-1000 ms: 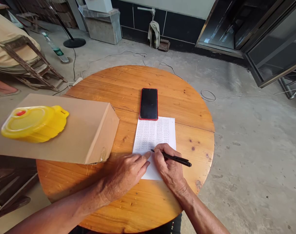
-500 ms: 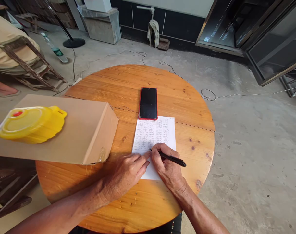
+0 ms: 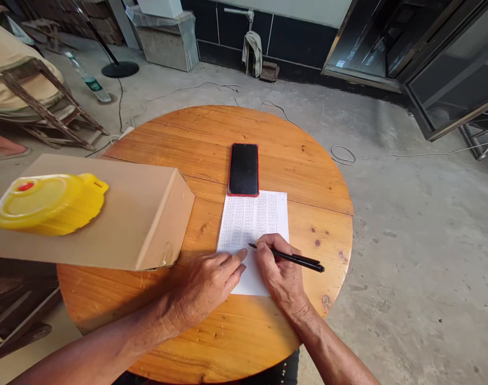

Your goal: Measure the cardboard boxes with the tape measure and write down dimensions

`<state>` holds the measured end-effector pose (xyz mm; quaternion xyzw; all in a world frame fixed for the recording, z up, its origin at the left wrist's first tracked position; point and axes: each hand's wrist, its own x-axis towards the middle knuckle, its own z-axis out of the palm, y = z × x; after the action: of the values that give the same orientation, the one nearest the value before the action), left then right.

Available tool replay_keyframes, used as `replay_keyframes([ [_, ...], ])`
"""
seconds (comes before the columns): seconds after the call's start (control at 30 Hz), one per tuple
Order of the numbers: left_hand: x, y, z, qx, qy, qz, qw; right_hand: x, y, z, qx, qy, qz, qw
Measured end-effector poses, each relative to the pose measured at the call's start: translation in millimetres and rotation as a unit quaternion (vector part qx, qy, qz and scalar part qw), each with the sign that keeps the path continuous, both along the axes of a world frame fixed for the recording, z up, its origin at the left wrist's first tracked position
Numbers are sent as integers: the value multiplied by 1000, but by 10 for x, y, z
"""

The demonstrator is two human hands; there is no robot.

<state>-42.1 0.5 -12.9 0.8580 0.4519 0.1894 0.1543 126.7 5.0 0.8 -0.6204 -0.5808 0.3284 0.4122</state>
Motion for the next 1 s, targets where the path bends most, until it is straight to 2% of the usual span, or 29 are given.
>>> replay_keyframes([
  [0.17, 4, 3, 12, 9, -3, 2, 1000, 15, -3, 1, -38, 70, -16, 997],
  [0.47, 4, 1, -4, 4, 8, -4, 1000, 12, -15, -15, 12, -46, 32, 998],
  [1.0, 0, 3, -7, 0, -2, -4, 1000, -8, 4, 1, 25, -64, 52, 996],
])
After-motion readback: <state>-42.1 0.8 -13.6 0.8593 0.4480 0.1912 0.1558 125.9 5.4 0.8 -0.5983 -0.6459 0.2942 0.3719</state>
